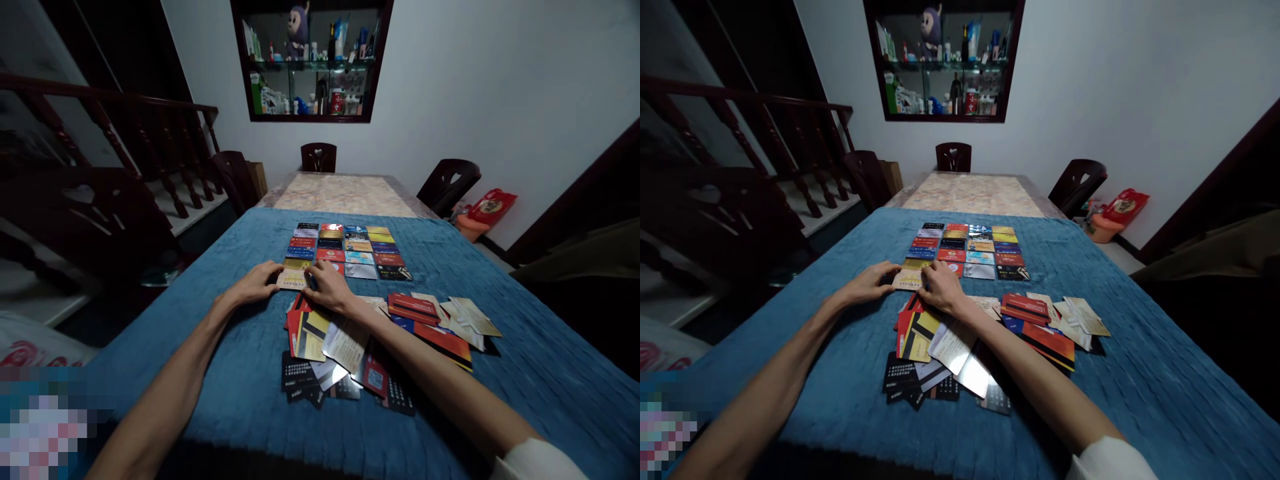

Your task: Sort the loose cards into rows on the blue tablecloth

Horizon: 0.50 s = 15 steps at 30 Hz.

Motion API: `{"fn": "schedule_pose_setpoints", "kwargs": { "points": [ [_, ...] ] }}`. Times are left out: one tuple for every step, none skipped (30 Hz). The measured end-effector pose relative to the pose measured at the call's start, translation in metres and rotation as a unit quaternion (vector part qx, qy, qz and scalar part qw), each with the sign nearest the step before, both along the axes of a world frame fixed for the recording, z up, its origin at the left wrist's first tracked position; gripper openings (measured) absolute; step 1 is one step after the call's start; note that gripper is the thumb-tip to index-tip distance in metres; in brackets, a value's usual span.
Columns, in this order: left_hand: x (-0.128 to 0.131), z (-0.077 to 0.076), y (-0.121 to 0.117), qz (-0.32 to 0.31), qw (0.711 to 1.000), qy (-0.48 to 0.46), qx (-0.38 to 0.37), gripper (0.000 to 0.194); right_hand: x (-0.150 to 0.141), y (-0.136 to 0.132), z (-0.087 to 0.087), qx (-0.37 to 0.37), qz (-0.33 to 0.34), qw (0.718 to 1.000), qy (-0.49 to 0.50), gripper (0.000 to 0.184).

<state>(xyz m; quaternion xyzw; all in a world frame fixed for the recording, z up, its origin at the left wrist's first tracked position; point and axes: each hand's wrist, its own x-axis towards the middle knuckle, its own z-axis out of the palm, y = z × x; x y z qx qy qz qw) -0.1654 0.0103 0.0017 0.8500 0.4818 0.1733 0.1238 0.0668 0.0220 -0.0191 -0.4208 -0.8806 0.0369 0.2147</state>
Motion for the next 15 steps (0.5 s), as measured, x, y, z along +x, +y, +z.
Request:
{"fn": "schedule_pose_setpoints", "kwargs": {
  "points": [
    [-0.0002,-0.0006,0.0003,0.002,1.0,0.004,0.001,0.038,-0.001,0.0003,-0.0008,-0.003,-0.001,1.0,0.002,0.03],
    [-0.0004,-0.001,0.0003,0.003,1.0,0.008,0.003,0.037,-0.0017,0.0006,-0.0013,-0.008,-0.002,1.0,0.004,0.028],
    [-0.0005,-0.0013,0.0003,0.004,1.0,0.012,0.003,0.035,-0.0023,0.0007,-0.0018,-0.014,-0.002,1.0,0.006,0.026],
    [-0.0008,-0.0016,0.0002,0.005,1.0,0.017,0.001,0.034,-0.0027,0.0008,-0.0021,-0.022,-0.003,1.0,0.008,0.023],
    [-0.0011,-0.0019,0.0002,0.008,1.0,0.021,-0.002,0.032,-0.003,0.0009,-0.0023,-0.029,-0.004,1.0,0.011,0.022],
    [-0.0015,-0.0023,0.0003,0.011,1.0,0.025,-0.007,0.031,-0.0032,0.0011,-0.0025,-0.036,-0.005,0.999,0.013,0.021],
    [-0.0019,-0.0027,0.0007,0.014,0.999,0.029,-0.011,0.031,-0.0033,0.0014,-0.0027,-0.042,-0.007,0.999,0.015,0.021],
    [-0.0024,-0.0032,0.0012,0.016,0.999,0.031,-0.016,0.032,-0.0033,0.0018,-0.003,-0.046,-0.007,0.999,0.017,0.02],
    [-0.0029,-0.0037,0.0018,0.017,0.999,0.032,-0.019,0.033,-0.0034,0.0022,-0.0033,-0.049,-0.005,0.999,0.019,0.02],
    [-0.0033,-0.0042,0.0025,0.016,0.999,0.034,-0.023,0.035,-0.0034,0.0027,-0.0037,-0.051,-0.004,0.998,0.02,0.02],
    [-0.0036,-0.0047,0.0031,0.014,0.999,0.038,-0.026,0.035,-0.0035,0.0031,-0.0042,-0.053,-0.003,0.998,0.02,0.02],
    [-0.0038,-0.0051,0.0036,0.013,0.999,0.043,-0.029,0.036,-0.0037,0.0035,-0.0046,-0.054,-0.003,0.998,0.019,0.02],
    [-0.0039,-0.0054,0.004,0.013,0.998,0.048,-0.031,0.036,-0.004,0.0037,-0.0049,-0.055,-0.004,0.998,0.018,0.02],
    [-0.0039,-0.0056,0.0042,0.014,0.998,0.053,-0.034,0.036,-0.0042,0.0038,-0.0053,-0.057,-0.007,0.998,0.016,0.021],
    [-0.0038,-0.0057,0.0043,0.017,0.998,0.056,-0.036,0.036,-0.0044,0.0037,-0.0056,-0.057,-0.01,0.998,0.015,0.022]
  ]
}}
